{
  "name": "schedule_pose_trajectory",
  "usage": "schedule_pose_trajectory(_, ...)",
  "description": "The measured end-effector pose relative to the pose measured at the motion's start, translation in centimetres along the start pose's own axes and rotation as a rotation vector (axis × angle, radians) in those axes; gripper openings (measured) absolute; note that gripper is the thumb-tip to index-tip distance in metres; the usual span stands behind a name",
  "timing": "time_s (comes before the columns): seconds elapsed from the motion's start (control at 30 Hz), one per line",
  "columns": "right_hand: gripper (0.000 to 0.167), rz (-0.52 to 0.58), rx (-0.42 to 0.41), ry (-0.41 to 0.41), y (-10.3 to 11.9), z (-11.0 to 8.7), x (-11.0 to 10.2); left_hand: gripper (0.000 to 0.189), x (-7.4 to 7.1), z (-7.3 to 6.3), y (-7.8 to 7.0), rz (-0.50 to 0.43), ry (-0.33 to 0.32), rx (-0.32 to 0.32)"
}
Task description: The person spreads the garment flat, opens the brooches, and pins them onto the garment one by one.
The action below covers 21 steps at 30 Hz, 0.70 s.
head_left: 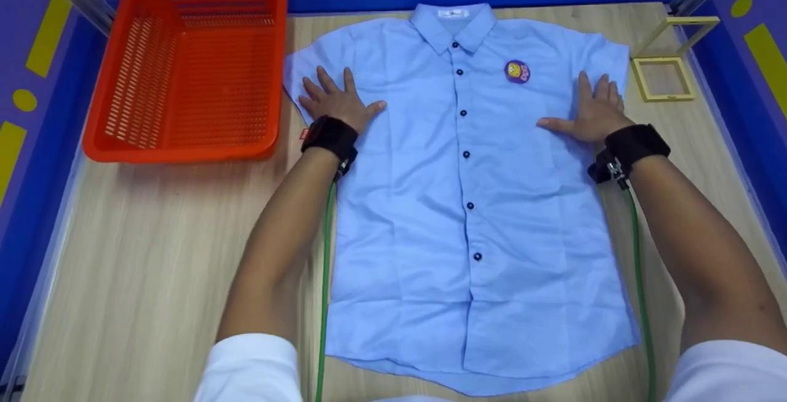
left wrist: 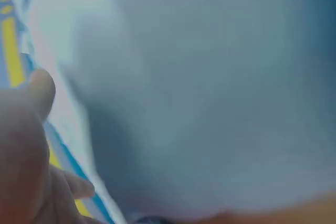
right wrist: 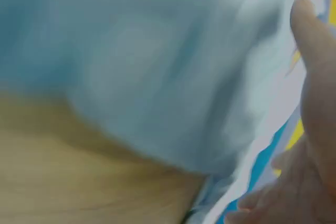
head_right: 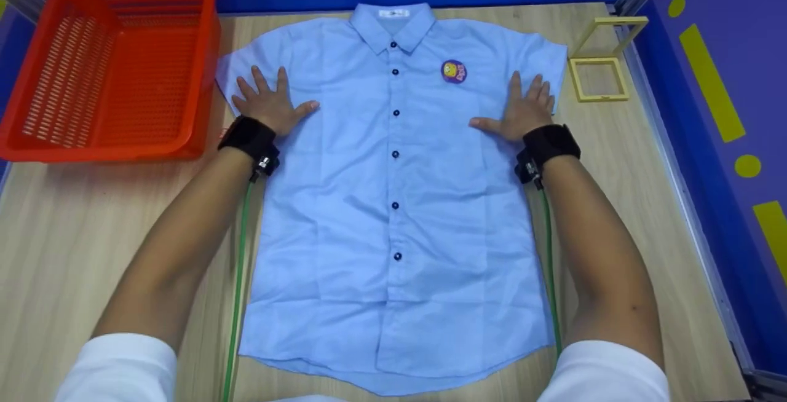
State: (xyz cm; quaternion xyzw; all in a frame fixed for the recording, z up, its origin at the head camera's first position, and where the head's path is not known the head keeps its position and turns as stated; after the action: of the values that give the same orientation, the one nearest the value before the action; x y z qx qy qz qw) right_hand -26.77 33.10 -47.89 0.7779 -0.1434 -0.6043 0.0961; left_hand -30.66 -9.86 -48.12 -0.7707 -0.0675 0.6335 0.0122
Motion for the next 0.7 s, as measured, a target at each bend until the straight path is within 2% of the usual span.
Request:
schedule_pose_trajectory(0.13,0.131,-0.033,0.038,0.083,-1.2,0.5,0.3,0.101,1.0,0.9,-0.2,0.034,0.096,-0.042)
schedule_pose_trajectory(0.4,0.133,-0.054,0.046,0.071,-0.6,1.0,0.4,0.101,0.5,1.6,1.0,0.064,0.133,-0.064)
schedule_pose_trajectory(0.47,0.132,-0.045,0.044,0.046,-0.2,1.1,0.3,0.101,0.0,1.6,0.8,0.066,0.087,-0.051)
schedule_pose_trajectory(0.53,0.131,-0.027,0.039,0.005,0.4,1.2,0.2,0.100,-0.6,1.6,0.4,0.042,0.002,-0.031)
schedule_pose_trajectory(0.63,0.129,-0.001,0.015,-0.078,2.0,1.2,0.1,0.098,-1.8,1.4,-0.8,-0.015,-0.152,0.021)
schedule_pose_trajectory(0.7,0.129,0.012,-0.010,-0.131,3.6,1.2,0.1,0.096,-2.5,1.1,-2.0,-0.053,-0.220,0.055)
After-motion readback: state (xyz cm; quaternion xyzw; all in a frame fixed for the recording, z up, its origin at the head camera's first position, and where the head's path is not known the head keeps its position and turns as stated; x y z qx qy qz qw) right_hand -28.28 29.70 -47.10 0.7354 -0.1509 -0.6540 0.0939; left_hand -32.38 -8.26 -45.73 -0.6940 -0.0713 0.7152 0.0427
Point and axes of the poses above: each hand's wrist, its own z-axis towards the middle knuckle, its own x-axis out of the palm, y = z × x, the point moved 4 cm from there along z, towards the middle knuckle, and after that the axes turned 11 degrees about -y, right-handed, at the moved point
